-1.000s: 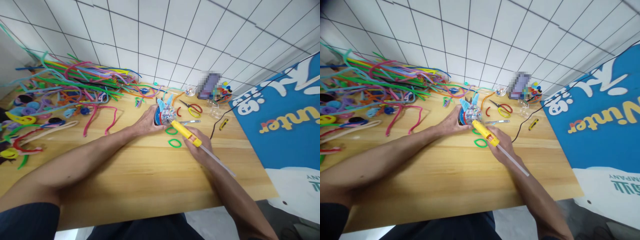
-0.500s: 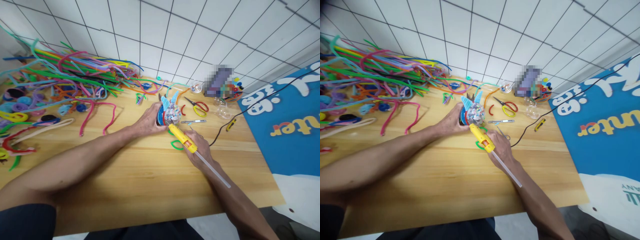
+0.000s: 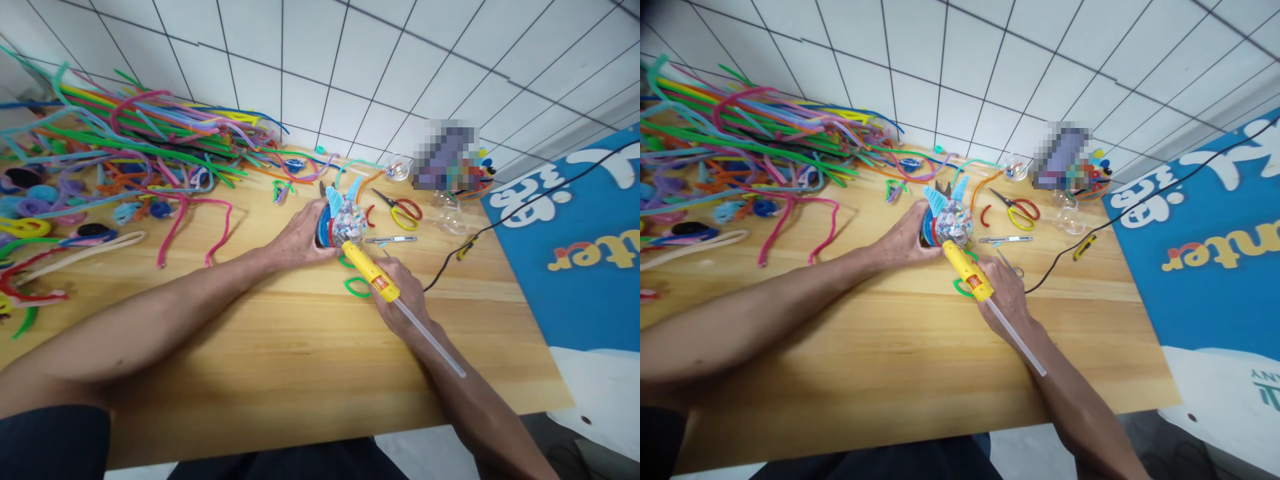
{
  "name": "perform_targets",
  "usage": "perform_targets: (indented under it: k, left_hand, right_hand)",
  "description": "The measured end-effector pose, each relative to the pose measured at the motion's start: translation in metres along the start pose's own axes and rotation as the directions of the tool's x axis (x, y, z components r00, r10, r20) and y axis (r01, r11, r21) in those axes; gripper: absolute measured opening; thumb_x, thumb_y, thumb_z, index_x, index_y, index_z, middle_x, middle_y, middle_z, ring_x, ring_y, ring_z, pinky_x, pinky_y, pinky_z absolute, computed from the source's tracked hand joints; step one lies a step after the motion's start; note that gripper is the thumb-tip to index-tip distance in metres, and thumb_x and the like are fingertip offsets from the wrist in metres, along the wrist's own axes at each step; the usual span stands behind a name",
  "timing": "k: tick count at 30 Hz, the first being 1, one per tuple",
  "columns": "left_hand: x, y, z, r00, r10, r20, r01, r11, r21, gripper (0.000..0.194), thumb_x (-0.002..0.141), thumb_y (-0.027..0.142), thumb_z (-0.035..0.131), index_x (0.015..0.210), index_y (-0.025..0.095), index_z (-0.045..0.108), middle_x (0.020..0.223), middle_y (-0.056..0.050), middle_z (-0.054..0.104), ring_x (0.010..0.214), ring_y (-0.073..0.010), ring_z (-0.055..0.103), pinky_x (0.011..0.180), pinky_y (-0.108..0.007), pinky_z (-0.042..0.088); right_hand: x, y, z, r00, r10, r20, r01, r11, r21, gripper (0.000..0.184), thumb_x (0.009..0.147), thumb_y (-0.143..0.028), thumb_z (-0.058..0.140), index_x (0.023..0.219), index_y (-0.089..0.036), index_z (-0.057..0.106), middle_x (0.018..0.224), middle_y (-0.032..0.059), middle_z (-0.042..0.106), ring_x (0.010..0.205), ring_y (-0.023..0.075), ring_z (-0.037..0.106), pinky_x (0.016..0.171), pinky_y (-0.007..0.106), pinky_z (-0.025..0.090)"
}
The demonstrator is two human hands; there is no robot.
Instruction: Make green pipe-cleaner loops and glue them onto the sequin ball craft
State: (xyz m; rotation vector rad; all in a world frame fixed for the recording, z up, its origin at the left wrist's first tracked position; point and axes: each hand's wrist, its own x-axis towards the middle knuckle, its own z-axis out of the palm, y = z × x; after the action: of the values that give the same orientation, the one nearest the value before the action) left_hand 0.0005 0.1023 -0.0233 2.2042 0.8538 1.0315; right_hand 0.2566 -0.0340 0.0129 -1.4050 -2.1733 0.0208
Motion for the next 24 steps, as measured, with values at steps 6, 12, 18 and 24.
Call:
perform_targets:
  k: [6, 12, 18, 24]
  left_hand:
    - [0.0008, -0.0014, 0.0007, 1.000, -0.005, 0.005, 0.005, 1.000, -0.003, 0.093, 0.082, 0.052, 0.089, 0.156, 0.020, 0.042, 0.155, -0.022, 0.060, 0.147, -0.0427, 0.060, 0.123, -0.062, 0.053]
    - [0.0008, -0.0022, 0.0008, 1.000, 0.020, 0.010, -0.020, 1.000, -0.011, 0.093, 0.085, 0.053, 0.087, 0.159, 0.021, 0.041, 0.162, -0.021, 0.057, 0.153, -0.0422, 0.055, 0.127, -0.061, 0.050]
    - [0.0006, -0.0046, 0.0028, 1.000, 0.009, 0.004, -0.009, 1.000, -0.008, 0.095, 0.083, 0.057, 0.089, 0.158, 0.021, 0.042, 0.161, -0.022, 0.057, 0.152, -0.0428, 0.056, 0.126, -0.062, 0.051]
    - [0.0005, -0.0055, 0.0033, 1.000, 0.015, 0.001, -0.015, 1.000, -0.003, 0.095, 0.083, 0.057, 0.089, 0.158, 0.022, 0.043, 0.162, -0.020, 0.056, 0.154, -0.0425, 0.054, 0.128, -0.061, 0.050]
  right_hand:
    - [-0.0009, 0.0025, 0.0019, 1.000, -0.025, 0.013, 0.025, 1.000, -0.009, 0.025, 0.110, -0.032, 0.058, 0.131, -0.025, 0.068, 0.113, 0.0129, 0.085, 0.100, 0.0310, 0.084, 0.080, 0.041, 0.067]
    - [-0.0031, 0.0038, 0.0047, 1.000, -0.027, 0.012, 0.027, 1.000, -0.009, 0.019, 0.109, -0.030, 0.059, 0.126, -0.025, 0.066, 0.107, 0.0112, 0.083, 0.095, 0.0290, 0.082, 0.077, 0.038, 0.064]
    - [-0.0025, 0.0015, 0.0036, 1.000, 0.018, -0.013, -0.018, 1.000, 0.007, 0.022, 0.107, -0.031, 0.063, 0.128, -0.027, 0.066, 0.108, 0.0105, 0.082, 0.095, 0.0308, 0.081, 0.078, 0.041, 0.064]
    - [-0.0039, 0.0014, 0.0050, 0.999, 0.033, -0.022, -0.032, 0.999, 0.024, 0.022, 0.108, -0.036, 0.063, 0.128, -0.028, 0.067, 0.107, 0.0102, 0.082, 0.094, 0.0308, 0.081, 0.079, 0.041, 0.065]
